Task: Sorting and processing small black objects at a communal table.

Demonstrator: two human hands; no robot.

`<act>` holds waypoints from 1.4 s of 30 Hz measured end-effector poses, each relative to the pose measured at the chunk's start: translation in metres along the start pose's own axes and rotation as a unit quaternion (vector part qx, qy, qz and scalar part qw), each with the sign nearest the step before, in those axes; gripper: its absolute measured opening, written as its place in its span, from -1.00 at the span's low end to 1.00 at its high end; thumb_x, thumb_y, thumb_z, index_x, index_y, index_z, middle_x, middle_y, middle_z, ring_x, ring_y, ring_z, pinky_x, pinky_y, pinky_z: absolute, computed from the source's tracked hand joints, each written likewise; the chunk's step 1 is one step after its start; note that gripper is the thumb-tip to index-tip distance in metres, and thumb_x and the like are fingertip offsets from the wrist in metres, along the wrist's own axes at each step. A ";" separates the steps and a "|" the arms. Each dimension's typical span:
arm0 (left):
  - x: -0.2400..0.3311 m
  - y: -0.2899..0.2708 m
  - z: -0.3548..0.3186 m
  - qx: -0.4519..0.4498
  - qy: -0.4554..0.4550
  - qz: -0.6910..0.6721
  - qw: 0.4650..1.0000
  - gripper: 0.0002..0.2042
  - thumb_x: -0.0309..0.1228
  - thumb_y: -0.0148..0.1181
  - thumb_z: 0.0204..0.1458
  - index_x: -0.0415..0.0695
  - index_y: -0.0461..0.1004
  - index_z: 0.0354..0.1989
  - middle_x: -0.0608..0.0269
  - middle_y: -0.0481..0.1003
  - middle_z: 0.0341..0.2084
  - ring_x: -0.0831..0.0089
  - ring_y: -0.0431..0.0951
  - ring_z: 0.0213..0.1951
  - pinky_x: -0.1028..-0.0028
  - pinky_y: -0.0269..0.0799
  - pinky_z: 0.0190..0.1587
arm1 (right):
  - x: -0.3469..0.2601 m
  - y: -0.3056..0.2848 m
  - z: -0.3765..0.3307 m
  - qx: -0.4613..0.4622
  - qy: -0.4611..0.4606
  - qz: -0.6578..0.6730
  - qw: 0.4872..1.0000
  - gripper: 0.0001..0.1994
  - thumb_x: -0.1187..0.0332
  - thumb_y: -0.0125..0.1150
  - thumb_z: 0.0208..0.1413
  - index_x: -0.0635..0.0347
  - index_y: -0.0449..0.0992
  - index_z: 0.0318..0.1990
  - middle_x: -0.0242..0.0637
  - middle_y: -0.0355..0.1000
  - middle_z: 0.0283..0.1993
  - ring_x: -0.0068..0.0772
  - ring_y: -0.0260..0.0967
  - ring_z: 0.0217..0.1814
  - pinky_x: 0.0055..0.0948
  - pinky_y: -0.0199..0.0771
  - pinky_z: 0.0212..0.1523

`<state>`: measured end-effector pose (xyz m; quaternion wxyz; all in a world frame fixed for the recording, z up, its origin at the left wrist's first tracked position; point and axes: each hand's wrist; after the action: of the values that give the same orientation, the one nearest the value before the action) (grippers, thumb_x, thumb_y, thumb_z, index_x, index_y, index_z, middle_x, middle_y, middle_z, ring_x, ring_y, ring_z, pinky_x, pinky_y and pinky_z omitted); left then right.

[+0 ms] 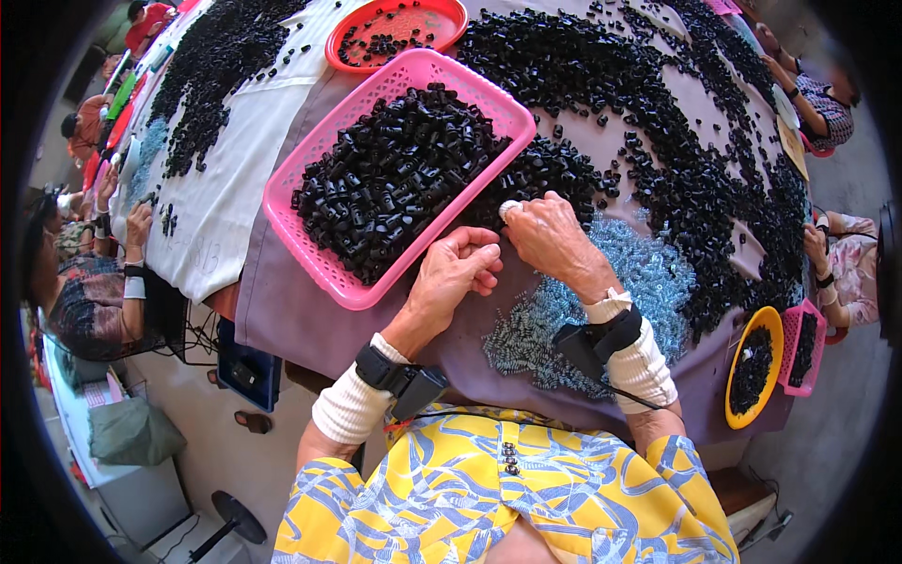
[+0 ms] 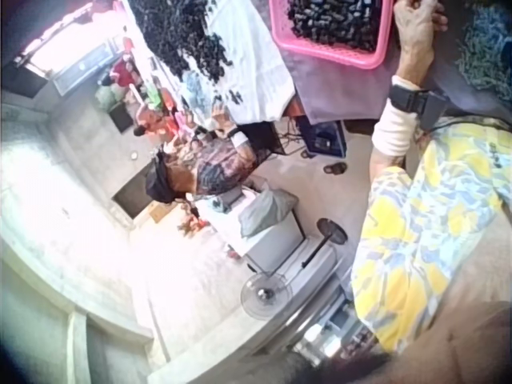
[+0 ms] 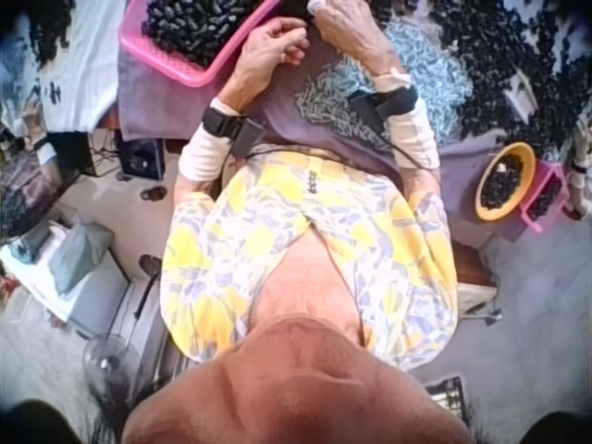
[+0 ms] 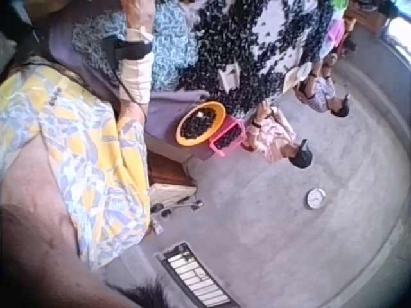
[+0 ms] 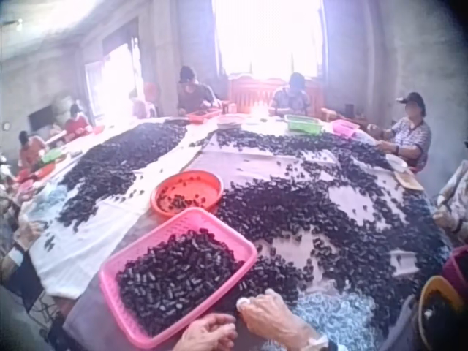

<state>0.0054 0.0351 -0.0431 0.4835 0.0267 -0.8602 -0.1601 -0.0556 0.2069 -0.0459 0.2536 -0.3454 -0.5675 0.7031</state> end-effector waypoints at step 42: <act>0.039 -0.005 -0.020 -0.017 0.208 -0.169 0.963 -0.77 -0.53 0.08 0.09 -0.24 0.41 -0.06 0.18 0.51 -0.29 0.49 0.55 -0.34 0.49 0.51 -0.20 | -0.008 -0.006 -0.029 0.076 0.045 0.068 0.994 -0.92 0.39 0.12 -0.04 0.18 0.46 -0.45 -0.20 0.43 -0.49 -0.09 0.44 -0.42 -0.18 0.41 -0.43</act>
<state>0.0012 0.0179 -0.0029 0.6182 0.1961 -0.7207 -0.2449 -0.0277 0.2203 -0.0418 0.2562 -0.3943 -0.4760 0.7432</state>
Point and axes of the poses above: each hand's wrist, its own z-axis towards the middle knuckle, its own y-axis out of the palm, x = y × z
